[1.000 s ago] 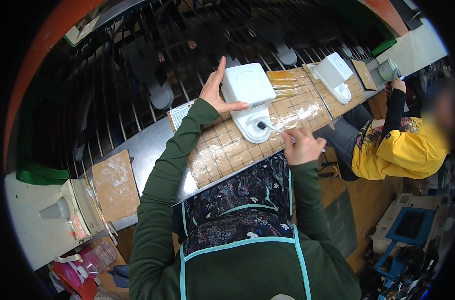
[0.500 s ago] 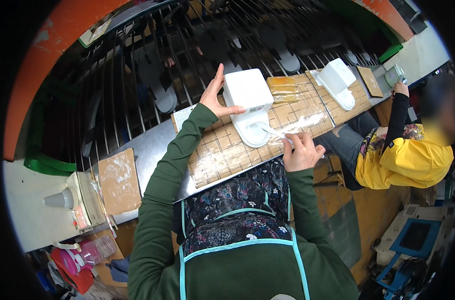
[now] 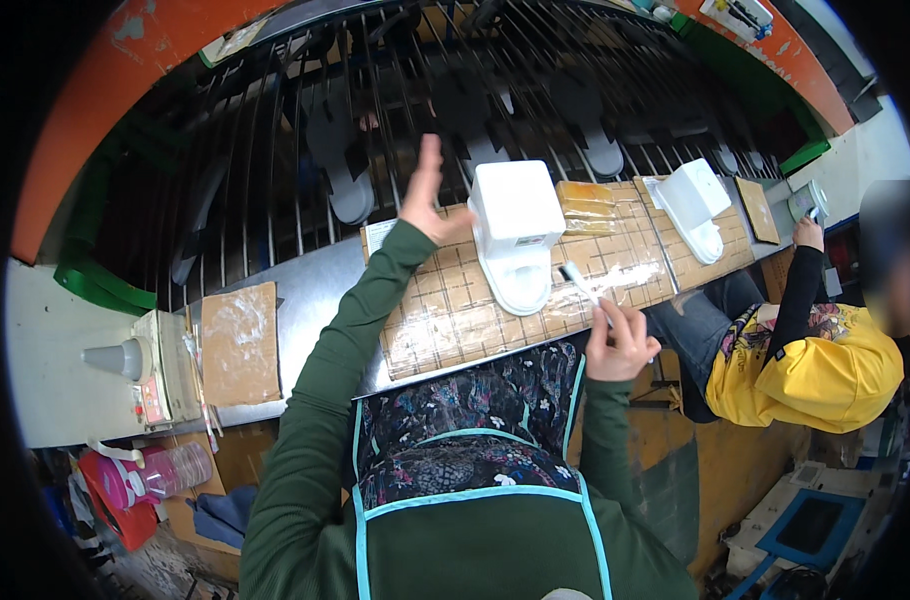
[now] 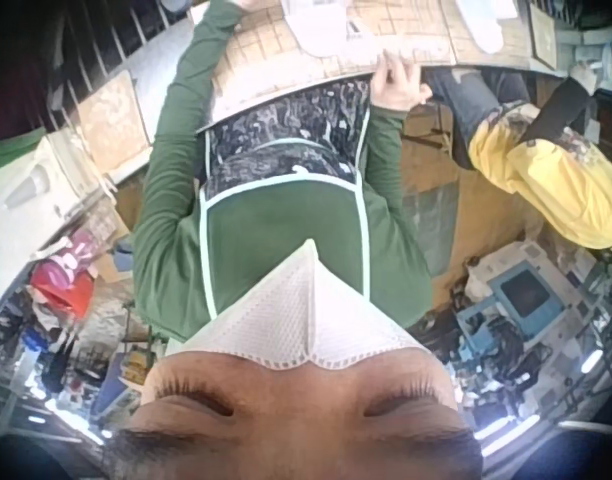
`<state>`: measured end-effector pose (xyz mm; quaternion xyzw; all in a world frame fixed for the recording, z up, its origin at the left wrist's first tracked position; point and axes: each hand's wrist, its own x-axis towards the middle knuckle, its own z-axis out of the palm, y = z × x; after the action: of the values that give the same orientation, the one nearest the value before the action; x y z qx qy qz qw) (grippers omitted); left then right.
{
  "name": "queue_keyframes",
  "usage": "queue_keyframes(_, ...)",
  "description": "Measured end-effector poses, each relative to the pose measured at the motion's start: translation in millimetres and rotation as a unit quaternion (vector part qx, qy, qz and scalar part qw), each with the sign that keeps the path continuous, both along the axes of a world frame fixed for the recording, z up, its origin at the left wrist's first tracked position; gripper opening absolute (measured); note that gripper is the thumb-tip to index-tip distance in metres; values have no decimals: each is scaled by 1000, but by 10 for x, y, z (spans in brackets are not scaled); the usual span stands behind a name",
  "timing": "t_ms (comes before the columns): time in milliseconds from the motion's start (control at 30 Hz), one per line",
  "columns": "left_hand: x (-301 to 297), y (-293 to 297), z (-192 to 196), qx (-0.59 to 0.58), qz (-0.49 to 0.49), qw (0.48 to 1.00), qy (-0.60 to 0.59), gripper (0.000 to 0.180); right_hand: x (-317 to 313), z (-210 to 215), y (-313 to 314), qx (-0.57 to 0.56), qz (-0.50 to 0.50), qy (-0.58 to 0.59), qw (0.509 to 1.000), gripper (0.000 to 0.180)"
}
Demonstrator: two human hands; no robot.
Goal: The person repeatedly paints gray plastic shoe components with a small brush, dipping the brush into a white container and applying paint to the edges and surfaces. The person places finished pieces on a nearby rack and continues the process with additional parts.
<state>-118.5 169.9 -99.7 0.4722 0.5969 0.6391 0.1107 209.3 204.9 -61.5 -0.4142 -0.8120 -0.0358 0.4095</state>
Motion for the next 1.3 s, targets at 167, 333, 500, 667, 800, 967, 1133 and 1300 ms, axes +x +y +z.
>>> queue_keyframes(167, -724, -404, -259, -327, 476, 806, -132, 108, 101, 35, -49, -198, 90, 117, 969, 10)
queue_keyframes(333, -1144, -440, -348, -487, 427, 753, -111, 117, -170, -37, -8, -69, 77, -62, 993, 9)
queue_keyframes(500, -1411, -439, -353, -520, 364, 772, -39, 131, -307, 24, 23, 4, 82, -139, 987, 8)
queue_keyframes(667, -1667, -643, -398, -393, 417, 814, -95, 136, -234, 111, 23, -11, 92, -152, 984, 6)
queue_keyframes(800, -1785, -1058, -144, -262, 152, 836, -457, 81, -300, 82, 99, 25, 100, -161, 982, 7)
queue_keyframes(967, -1066, -1640, 325, -204, 288, 926, -132, 84, -281, 91, 169, 8, 123, -171, 978, 8)
queue_keyframes(1133, 312, -2181, 432, -158, 448, 833, 283, 77, -294, 80, 222, 38, 135, -174, 975, 7)
queue_keyframes(1300, 1001, -2414, 348, -280, 300, 857, 312, 64, -223, 116, 288, -55, 156, -200, 966, 5)
